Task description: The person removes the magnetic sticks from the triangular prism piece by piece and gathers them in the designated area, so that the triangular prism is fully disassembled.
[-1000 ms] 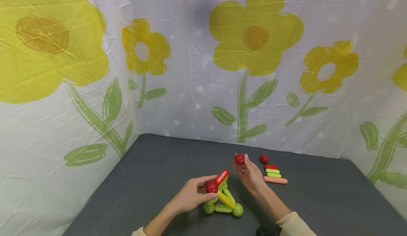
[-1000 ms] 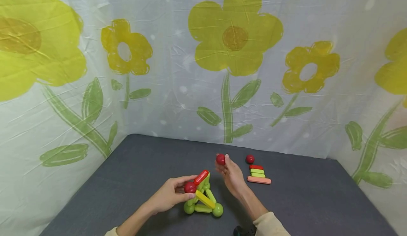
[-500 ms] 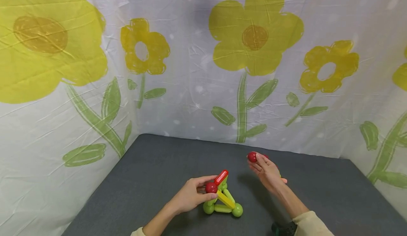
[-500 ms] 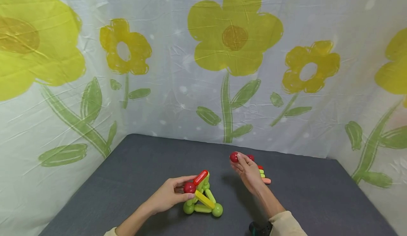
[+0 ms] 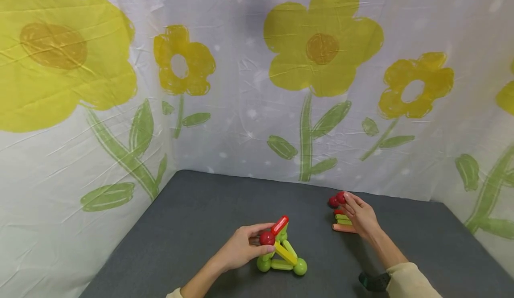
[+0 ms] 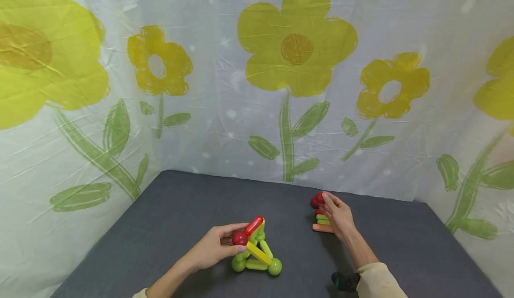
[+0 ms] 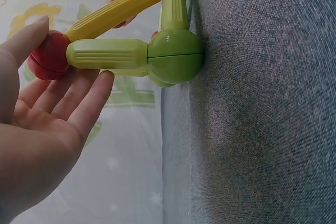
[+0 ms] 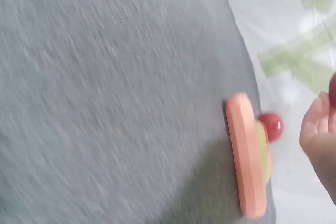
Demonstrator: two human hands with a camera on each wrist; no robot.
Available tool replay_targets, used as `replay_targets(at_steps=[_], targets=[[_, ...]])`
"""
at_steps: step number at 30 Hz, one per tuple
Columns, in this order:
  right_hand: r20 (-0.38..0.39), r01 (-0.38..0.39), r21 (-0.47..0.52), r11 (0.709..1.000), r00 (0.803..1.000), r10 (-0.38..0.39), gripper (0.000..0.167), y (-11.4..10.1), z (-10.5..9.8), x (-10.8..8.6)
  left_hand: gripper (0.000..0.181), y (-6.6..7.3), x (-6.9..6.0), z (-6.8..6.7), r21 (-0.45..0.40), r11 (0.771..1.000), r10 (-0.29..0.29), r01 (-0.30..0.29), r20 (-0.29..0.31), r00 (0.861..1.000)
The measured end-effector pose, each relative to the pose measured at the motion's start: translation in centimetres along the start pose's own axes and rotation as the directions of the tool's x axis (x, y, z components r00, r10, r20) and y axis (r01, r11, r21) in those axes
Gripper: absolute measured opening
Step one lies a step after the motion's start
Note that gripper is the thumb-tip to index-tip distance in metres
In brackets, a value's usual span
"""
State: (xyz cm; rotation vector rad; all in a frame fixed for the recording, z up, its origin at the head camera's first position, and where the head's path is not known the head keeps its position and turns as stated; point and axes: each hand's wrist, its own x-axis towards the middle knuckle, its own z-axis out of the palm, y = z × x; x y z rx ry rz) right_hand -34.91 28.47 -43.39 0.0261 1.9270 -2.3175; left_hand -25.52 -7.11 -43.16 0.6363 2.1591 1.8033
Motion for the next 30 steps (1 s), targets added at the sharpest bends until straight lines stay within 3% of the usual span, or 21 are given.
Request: replay_targets(at_steps=[7,15,18,30], targets=[[-0.150,0.059,-0.092,0.994,0.986,-0.072,0.069,0.3,-3.0,1.2,0.053,0.0,0.0,0.1,-0.011,1.000,0.011,-0.011,0.008,1.000],[-0.326,-0.016,-0.263,0.965,0.943,-0.073,0.071,1.5,-4.9,2.8,0.053,0.0,0.0,0.1,-0.002,1.000,0.012,-0.012,0.004,1.000],[-0.341,-0.041,-0.303,0.952,0.938,-0.068,0.068,1.9,-5.2,3.3,0.053,0.0,-0.1,0.0,0.001,1.000,0.014,-0.014,0.005,1.000],[-0.280,-0.074,-0.480,0.874,0.957,-0.072,0.062,2.7,-5.0,4.8,0.053,0.0,-0.1,0.0,-0.007,1.000,0.013,-0.013,0.009,1.000]])
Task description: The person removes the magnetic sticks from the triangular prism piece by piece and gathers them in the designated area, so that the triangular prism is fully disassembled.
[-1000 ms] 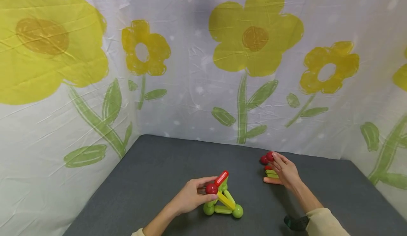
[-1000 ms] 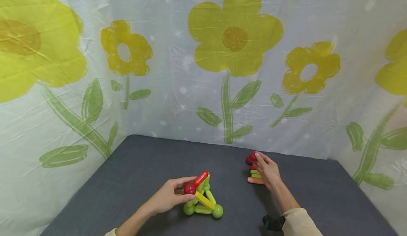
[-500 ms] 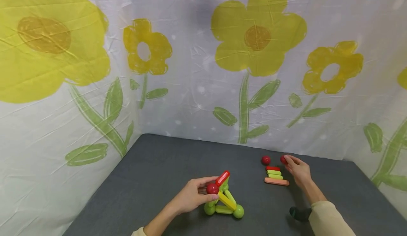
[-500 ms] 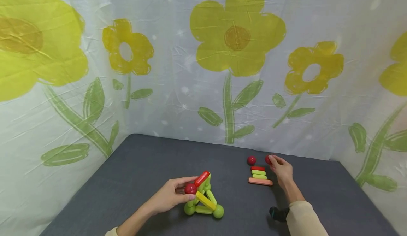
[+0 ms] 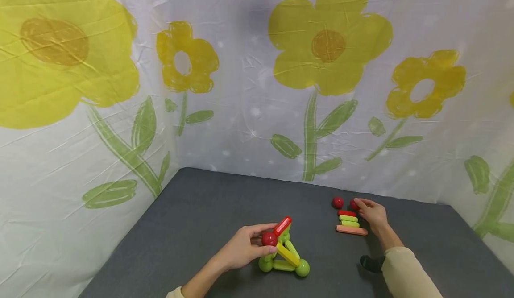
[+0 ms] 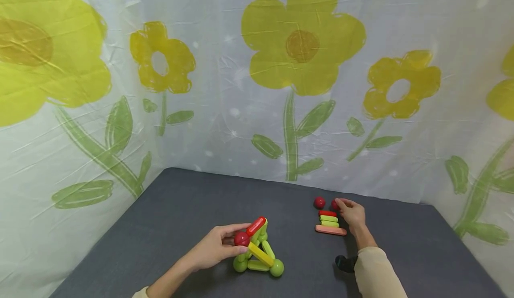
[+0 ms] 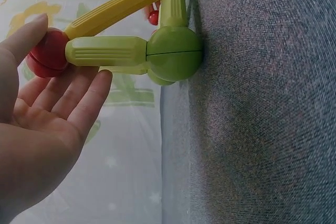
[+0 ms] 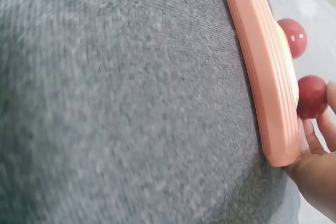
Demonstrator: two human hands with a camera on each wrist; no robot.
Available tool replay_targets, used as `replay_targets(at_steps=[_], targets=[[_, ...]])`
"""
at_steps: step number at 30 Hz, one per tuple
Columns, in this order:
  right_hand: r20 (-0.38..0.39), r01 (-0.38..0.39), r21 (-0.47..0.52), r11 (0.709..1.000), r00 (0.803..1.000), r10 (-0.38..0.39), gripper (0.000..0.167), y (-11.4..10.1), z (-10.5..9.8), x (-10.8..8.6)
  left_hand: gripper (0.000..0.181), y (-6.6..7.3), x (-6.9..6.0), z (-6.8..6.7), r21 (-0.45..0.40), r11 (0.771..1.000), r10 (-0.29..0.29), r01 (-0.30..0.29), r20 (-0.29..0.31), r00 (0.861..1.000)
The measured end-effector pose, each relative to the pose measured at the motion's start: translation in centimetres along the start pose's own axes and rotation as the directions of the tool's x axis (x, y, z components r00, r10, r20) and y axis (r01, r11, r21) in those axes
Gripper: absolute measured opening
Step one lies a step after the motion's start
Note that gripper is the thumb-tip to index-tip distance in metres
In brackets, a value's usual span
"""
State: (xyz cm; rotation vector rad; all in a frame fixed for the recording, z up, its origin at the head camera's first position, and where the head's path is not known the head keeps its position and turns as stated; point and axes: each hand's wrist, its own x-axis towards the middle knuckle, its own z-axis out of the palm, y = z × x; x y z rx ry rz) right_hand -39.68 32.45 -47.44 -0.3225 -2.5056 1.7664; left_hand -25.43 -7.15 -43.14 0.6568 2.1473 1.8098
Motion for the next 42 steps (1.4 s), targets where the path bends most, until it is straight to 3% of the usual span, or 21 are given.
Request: replay_targets(at_steps=[22,32,37,42], targets=[[0.041,0.067,-0.185,0.980,0.997,-0.061,0.054,-1.1,0.8,-0.2,0.054,0.1,-0.1,0.0,0.004,1.000,-0.003,0.003,-0.007,1.000],[0.051,0.029,-0.114,0.993,0.998,-0.023,0.074,-0.8,0.5,-0.4,0.054,0.1,-0.1,-0.1,0.004,1.000,-0.015,0.015,-0.006,1.000],[-0.080,0.022,-0.059,0.998,0.996,-0.026,0.069,-0.9,0.4,-0.9,0.053,0.0,-0.1,-0.1,0.005,1.000,-0.012,0.012,-0.004,1.000],[-0.239,0.018,0.084,0.996,0.971,0.002,0.060,-2.0,0.3,-1.6,0.053,-0.1,0.0,-0.1,-0.001,1.000,-0.007,0.007,-0.001,1.000]])
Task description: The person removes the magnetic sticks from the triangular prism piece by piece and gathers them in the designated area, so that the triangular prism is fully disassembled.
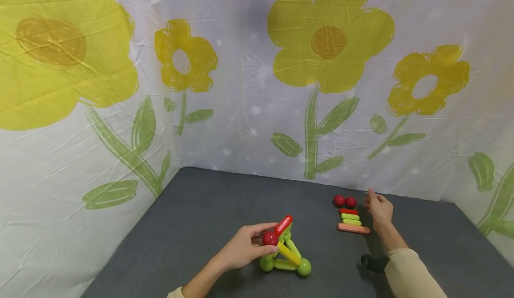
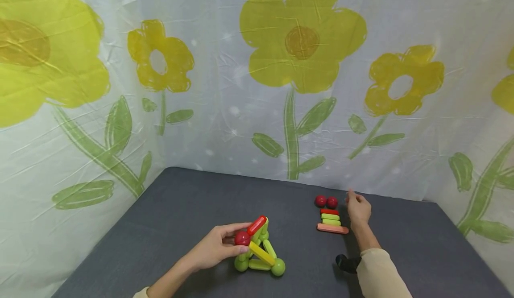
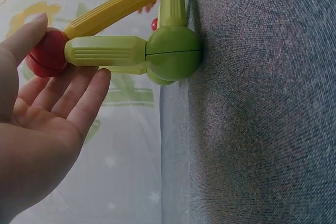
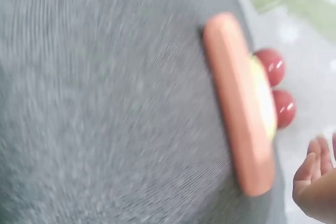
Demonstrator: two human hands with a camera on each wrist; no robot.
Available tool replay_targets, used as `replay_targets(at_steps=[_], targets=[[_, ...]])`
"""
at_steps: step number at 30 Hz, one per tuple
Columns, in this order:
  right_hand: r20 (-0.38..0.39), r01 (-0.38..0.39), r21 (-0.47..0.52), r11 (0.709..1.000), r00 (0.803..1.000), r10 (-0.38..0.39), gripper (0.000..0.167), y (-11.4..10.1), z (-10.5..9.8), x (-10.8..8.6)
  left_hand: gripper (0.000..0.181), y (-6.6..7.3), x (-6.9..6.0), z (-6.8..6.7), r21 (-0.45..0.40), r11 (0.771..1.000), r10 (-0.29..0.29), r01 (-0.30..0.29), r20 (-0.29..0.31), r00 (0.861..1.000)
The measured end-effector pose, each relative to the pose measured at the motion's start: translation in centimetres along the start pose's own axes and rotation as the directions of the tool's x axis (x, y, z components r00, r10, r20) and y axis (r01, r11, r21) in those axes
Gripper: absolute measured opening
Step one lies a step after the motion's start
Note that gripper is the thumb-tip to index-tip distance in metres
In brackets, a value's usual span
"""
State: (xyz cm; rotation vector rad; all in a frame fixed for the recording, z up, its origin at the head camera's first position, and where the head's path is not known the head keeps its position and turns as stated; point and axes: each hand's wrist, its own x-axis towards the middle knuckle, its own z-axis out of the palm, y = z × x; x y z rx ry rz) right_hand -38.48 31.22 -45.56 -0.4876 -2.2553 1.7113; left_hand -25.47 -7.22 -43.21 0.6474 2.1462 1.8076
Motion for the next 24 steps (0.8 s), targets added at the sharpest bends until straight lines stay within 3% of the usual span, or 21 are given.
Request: replay_targets(at_steps=[4,9,12,17,21,24], targets=[[0.031,-0.049,0.185,0.982,0.999,0.044,0.055,-1.5,0.1,-0.7,0.053,0.0,0.0,0.0,-0.001,1.000,-0.004,0.004,0.002,1.000],[0.201,-0.112,0.366,0.924,0.979,0.039,0.033,-3.2,0.3,-2.1,0.054,0.0,0.0,0.0,0.003,1.000,-0.005,0.005,0.001,1.000],[0.331,-0.148,0.415,0.898,0.944,0.002,0.026,-3.9,0.3,-3.3,0.054,0.0,0.0,0.1,-0.004,1.000,-0.001,0.001,0.004,1.000],[0.505,-0.215,0.453,0.865,0.862,-0.050,0.026,-4.3,0.7,-5.3,0.053,-0.2,0.0,0.2,-0.025,1.000,0.004,-0.004,0.008,1.000],[0.574,-0.228,0.429,0.874,0.816,-0.069,0.028,-4.9,1.5,-6.9,0.053,-0.2,0.0,0.1,-0.019,1.000,0.002,-0.002,0.001,1.000],[0.604,-0.233,0.385,0.893,0.795,-0.053,0.028,-5.4,2.1,-8.1,0.053,-0.2,0.0,0.1,-0.015,1.000,0.001,-0.001,-0.003,1.000]])
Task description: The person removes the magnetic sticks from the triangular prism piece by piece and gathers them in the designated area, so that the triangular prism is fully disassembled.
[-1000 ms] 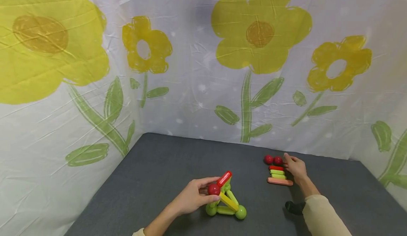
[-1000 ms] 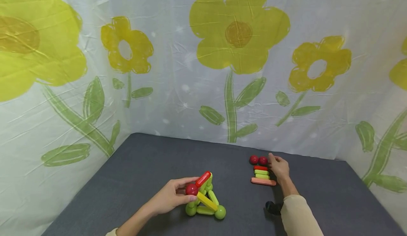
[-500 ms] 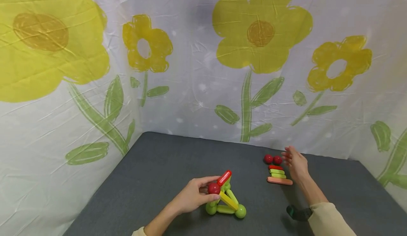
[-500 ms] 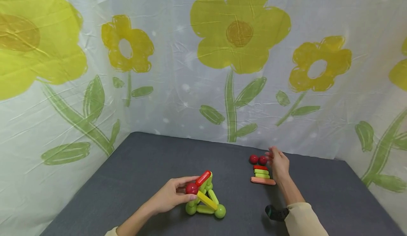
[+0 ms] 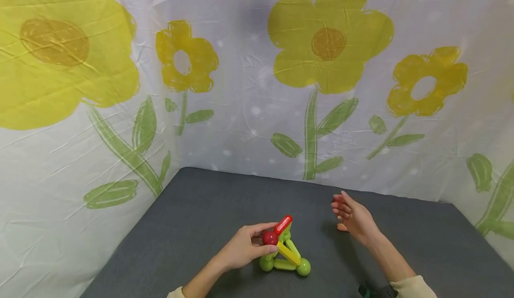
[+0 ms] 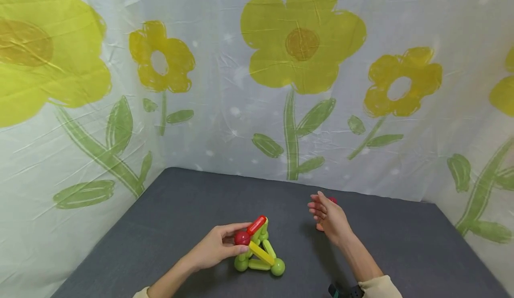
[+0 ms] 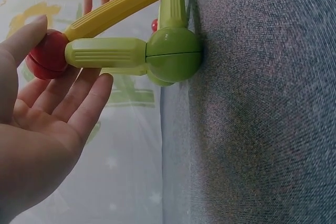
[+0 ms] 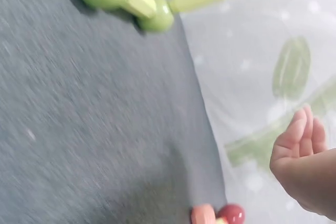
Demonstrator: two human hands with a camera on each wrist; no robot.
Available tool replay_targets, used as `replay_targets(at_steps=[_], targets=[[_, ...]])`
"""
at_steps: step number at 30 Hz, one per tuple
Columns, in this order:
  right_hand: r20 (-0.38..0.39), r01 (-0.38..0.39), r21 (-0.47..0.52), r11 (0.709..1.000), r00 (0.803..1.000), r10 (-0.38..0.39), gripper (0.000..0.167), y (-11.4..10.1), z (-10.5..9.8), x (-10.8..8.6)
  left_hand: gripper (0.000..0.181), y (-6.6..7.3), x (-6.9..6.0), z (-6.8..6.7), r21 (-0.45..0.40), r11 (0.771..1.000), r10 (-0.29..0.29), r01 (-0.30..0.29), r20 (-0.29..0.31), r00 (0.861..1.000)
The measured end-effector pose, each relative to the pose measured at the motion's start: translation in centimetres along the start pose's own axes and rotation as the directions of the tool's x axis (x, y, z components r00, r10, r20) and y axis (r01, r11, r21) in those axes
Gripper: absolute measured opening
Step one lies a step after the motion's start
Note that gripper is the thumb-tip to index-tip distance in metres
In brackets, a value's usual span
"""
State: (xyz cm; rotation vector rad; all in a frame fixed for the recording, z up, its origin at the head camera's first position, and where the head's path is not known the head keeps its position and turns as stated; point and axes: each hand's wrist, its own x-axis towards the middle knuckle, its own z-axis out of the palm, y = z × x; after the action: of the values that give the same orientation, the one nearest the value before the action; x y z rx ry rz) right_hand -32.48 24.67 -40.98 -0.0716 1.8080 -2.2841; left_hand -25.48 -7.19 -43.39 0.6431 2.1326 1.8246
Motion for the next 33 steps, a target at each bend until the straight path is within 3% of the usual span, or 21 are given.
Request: replay_targets(at_steps=[8,13,18,21,27,33], targets=[[0.038,-0.079,-0.089,0.993,0.996,0.082,0.033,1.0,3.0,-1.0,0.055,0.0,0.0,-0.2,0.030,0.999,-0.014,0.015,-0.034,0.999],[0.149,-0.129,-0.076,0.989,0.979,0.139,0.036,1.6,4.8,-1.6,0.056,0.0,-0.1,-0.2,0.046,0.999,-0.015,0.017,-0.047,0.999],[0.247,-0.151,-0.070,0.986,0.955,0.163,0.050,2.0,6.6,-2.3,0.056,0.1,-0.1,-0.2,0.045,0.999,-0.007,0.009,-0.044,0.999],[0.267,-0.160,-0.063,0.985,0.948,0.171,0.054,2.2,7.5,-2.5,0.056,0.0,-0.1,-0.2,0.050,0.999,-0.003,0.005,-0.043,0.999],[0.275,-0.166,-0.050,0.985,0.946,0.173,0.043,2.8,8.8,-2.7,0.051,0.0,-0.1,-0.1,0.059,0.998,0.021,-0.020,-0.030,0.999],[0.282,-0.174,-0.034,0.984,0.943,0.176,0.045,3.1,9.6,-2.7,0.046,0.1,-0.1,0.0,0.053,0.998,0.044,-0.043,-0.023,0.999]])
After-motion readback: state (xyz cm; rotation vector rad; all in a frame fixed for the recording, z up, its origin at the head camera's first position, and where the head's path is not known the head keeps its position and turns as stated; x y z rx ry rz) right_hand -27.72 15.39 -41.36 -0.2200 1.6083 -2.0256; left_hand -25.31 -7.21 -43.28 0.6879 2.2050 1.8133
